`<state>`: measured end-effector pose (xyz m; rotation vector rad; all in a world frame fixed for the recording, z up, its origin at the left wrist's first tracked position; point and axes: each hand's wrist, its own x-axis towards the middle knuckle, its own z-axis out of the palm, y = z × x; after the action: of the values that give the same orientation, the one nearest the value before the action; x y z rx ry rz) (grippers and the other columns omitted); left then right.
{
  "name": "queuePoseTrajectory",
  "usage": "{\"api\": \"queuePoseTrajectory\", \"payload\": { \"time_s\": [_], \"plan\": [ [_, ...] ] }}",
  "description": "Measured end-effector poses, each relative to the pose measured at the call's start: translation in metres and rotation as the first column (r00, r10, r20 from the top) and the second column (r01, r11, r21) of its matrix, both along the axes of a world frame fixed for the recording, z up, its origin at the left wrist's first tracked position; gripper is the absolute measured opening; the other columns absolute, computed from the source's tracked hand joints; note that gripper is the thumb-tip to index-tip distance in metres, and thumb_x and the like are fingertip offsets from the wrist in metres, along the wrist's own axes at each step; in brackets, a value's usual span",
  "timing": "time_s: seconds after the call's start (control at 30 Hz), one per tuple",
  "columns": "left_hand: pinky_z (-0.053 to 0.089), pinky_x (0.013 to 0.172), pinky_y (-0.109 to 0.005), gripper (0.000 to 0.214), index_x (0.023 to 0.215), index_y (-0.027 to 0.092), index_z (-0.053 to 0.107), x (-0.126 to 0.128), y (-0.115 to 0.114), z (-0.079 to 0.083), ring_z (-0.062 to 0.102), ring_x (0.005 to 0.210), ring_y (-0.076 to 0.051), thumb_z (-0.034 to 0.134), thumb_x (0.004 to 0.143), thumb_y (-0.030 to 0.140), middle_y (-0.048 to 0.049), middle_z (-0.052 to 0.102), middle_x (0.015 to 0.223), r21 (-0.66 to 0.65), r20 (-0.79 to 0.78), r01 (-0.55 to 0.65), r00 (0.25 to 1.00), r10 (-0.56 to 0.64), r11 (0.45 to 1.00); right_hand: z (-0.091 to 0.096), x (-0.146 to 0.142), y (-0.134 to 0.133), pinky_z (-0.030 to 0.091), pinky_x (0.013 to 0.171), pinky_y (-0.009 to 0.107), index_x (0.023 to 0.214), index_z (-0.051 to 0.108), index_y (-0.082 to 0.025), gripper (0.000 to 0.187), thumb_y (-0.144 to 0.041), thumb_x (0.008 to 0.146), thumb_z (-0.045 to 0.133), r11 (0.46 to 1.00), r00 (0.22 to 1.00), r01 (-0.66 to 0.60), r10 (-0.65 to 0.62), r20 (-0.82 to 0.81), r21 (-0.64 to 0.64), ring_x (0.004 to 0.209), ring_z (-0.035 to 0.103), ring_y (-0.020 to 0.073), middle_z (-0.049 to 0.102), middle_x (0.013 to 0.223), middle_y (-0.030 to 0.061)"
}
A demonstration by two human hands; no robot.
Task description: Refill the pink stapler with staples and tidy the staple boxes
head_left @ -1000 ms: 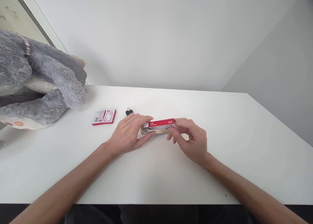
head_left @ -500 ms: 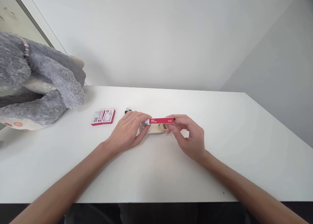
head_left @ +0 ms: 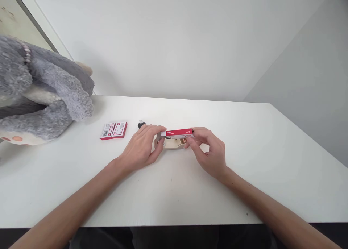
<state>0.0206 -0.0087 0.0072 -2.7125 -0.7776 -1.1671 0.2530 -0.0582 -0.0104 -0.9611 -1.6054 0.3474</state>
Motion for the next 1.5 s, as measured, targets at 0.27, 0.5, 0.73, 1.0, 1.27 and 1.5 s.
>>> {"api": "queuePoseTrajectory", "payload": {
  "time_s": [0.27,0.5,0.73,1.0,1.27,1.5],
  "plan": [
    [0.049,0.081,-0.037,0.021,0.109,0.025,0.062,-0.002,0.001,0.004,0.064,0.095,-0.022,0.070,0.091,0.016,-0.0078,0.064,0.109,0.190,0.006,-0.069,0.998,0.069,0.979,0.003,-0.002,0.000,0.054,0.058,0.034,0.097,0.057,-0.025,0.011,-0.033,0.104,0.060,0.999,0.999,0.031,-0.032,-0.039,-0.036,0.061,0.076,0.0175,0.076,0.101,0.0054],
    [0.046,0.080,-0.040,0.016,0.100,0.030,0.072,0.000,0.001,0.004,0.060,0.095,-0.024,0.081,0.086,0.027,-0.0065,0.066,0.108,0.326,0.056,-0.162,0.987,0.152,0.931,0.001,-0.002,-0.001,0.056,0.054,0.034,0.096,0.059,-0.025,0.017,-0.040,0.103,0.062,0.996,0.999,0.000,-0.004,-0.044,-0.085,0.058,0.074,0.0169,0.076,0.101,0.0060],
    [0.047,0.082,-0.040,0.015,0.096,0.027,0.068,0.001,0.001,0.004,0.060,0.099,-0.024,0.079,0.087,0.021,-0.0057,0.069,0.107,0.362,0.016,-0.147,0.988,0.152,0.920,0.001,-0.001,0.000,0.055,0.053,0.034,0.096,0.059,-0.025,0.009,-0.028,0.103,0.063,0.998,0.999,-0.031,0.029,-0.030,-0.048,0.056,0.073,0.0146,0.075,0.105,0.0054],
    [0.047,0.083,-0.041,0.014,0.098,0.025,0.066,0.000,0.000,0.005,0.062,0.101,-0.025,0.074,0.090,0.018,-0.0072,0.071,0.110,0.342,-0.001,-0.141,0.989,0.150,0.929,0.003,0.001,0.001,0.034,0.036,0.028,0.097,0.057,-0.025,0.008,-0.029,0.102,0.062,0.996,0.997,0.069,-0.071,-0.040,-0.064,0.060,0.074,0.0162,0.073,0.103,0.0051],
    [0.050,0.083,-0.038,0.013,0.101,0.023,0.066,-0.001,-0.005,0.006,0.065,0.101,-0.023,0.075,0.091,0.019,-0.0074,0.072,0.112,0.276,-0.001,-0.019,1.000,0.020,0.961,0.008,0.004,0.002,0.047,0.045,0.028,0.098,0.058,-0.025,0.016,-0.038,0.101,0.066,0.974,0.975,0.017,-0.066,-0.213,-0.225,0.057,0.072,0.0149,0.075,0.092,0.0022],
    [0.058,0.090,-0.040,0.015,0.103,0.019,0.065,0.000,-0.007,0.010,0.068,0.117,-0.026,0.074,0.092,0.014,-0.0130,0.070,0.126,0.228,-0.065,0.108,0.993,-0.096,0.968,0.017,0.008,0.005,0.047,0.044,0.028,0.095,0.060,-0.023,0.028,-0.048,0.097,0.070,0.933,0.932,-0.086,-0.049,-0.359,-0.349,0.049,0.067,0.0142,0.071,0.073,-0.0019]
  ]
}}
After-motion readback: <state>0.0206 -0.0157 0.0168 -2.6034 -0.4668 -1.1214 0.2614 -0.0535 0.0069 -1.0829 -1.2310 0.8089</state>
